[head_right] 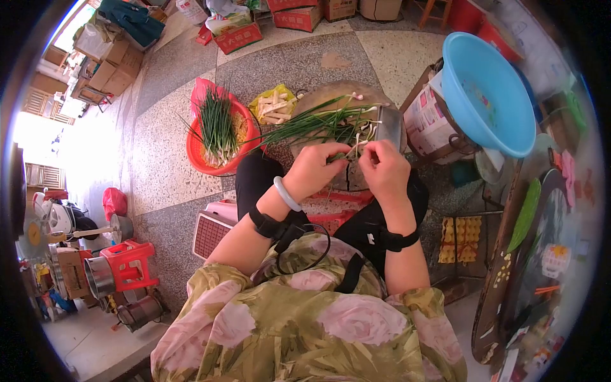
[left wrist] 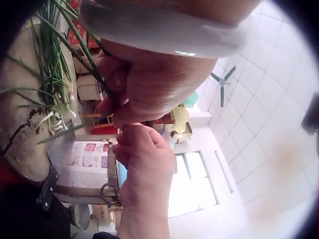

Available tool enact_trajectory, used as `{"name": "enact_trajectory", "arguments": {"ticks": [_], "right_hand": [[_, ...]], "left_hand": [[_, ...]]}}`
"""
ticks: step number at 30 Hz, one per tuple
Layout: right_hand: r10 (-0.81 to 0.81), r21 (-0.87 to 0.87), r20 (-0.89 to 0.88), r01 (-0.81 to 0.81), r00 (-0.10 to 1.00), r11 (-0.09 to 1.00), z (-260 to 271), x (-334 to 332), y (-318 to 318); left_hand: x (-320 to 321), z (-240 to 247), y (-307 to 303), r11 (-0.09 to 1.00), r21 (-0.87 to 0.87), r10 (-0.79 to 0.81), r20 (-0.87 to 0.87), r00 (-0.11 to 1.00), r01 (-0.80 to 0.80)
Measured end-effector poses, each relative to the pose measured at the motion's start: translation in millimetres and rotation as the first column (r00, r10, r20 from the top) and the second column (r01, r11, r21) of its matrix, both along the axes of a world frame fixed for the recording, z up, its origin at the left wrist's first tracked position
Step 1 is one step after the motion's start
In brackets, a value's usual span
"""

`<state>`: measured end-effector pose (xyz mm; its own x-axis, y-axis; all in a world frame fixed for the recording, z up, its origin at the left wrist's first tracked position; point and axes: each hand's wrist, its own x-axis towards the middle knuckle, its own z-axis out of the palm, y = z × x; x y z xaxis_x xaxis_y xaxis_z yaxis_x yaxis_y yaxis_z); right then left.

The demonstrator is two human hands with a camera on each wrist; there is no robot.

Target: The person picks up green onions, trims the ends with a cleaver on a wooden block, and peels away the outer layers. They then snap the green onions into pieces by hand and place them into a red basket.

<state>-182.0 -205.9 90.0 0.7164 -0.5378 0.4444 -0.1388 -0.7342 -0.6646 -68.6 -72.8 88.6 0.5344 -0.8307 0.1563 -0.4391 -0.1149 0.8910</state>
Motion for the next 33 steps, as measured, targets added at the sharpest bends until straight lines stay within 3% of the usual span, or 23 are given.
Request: {"name": "enact_trajectory", "arguments": {"ticks": [4, 9, 15, 19, 22, 25, 27, 30, 33], "right_hand": [[0.031, 0.04, 0.04, -0.032, 0.999, 0.999, 3, -2, 0], [0.075, -0.079, 0.04, -0.071, 0.996, 0.994, -5, 3, 6], [0.085, -0.18, 0.004, -0.083, 0.996, 0.98, -1, 7, 9], [0.076, -0.184, -0.028, -0.08, 0.997, 0.98, -3, 7, 7], [0.058, -0.125, -0.025, -0.061, 0.998, 0.99, -1, 5, 7], [0.054, 0.013, -0.016, -0.053, 0.998, 0.998, -2, 3, 5], [0.11, -0.084, 0.053, -0.105, 0.993, 0.991, -4, 3, 4], [0.104, -0.156, 0.027, -0.099, 0.994, 0.983, -7, 4, 5], [0.09, -0.202, -0.013, -0.091, 0.996, 0.975, -3, 5, 7]], "left_hand": [[2, -1, 0, 0.996, 0.089, -0.001, -0.107, 0.994, 0.011], [0, 2, 0, 0.995, 0.093, -0.011, -0.153, 0.988, 0.026], [1, -6, -1, 1.0, 0.002, -0.019, -0.104, 0.994, 0.019], [0, -2, 1, 0.998, 0.06, -0.016, -0.125, 0.992, 0.024], [1, -6, 1, 1.0, 0.009, -0.016, -0.122, 0.992, 0.017], [2, -2, 2, 0.997, 0.076, -0.007, -0.127, 0.992, 0.017], [1, 1, 2, 0.994, 0.103, -0.009, -0.159, 0.987, 0.026], [0, -6, -1, 1.0, 0.017, -0.008, -0.121, 0.993, 0.01], [-1, 3, 0, 0.998, 0.066, -0.005, -0.103, 0.995, 0.012]]}}
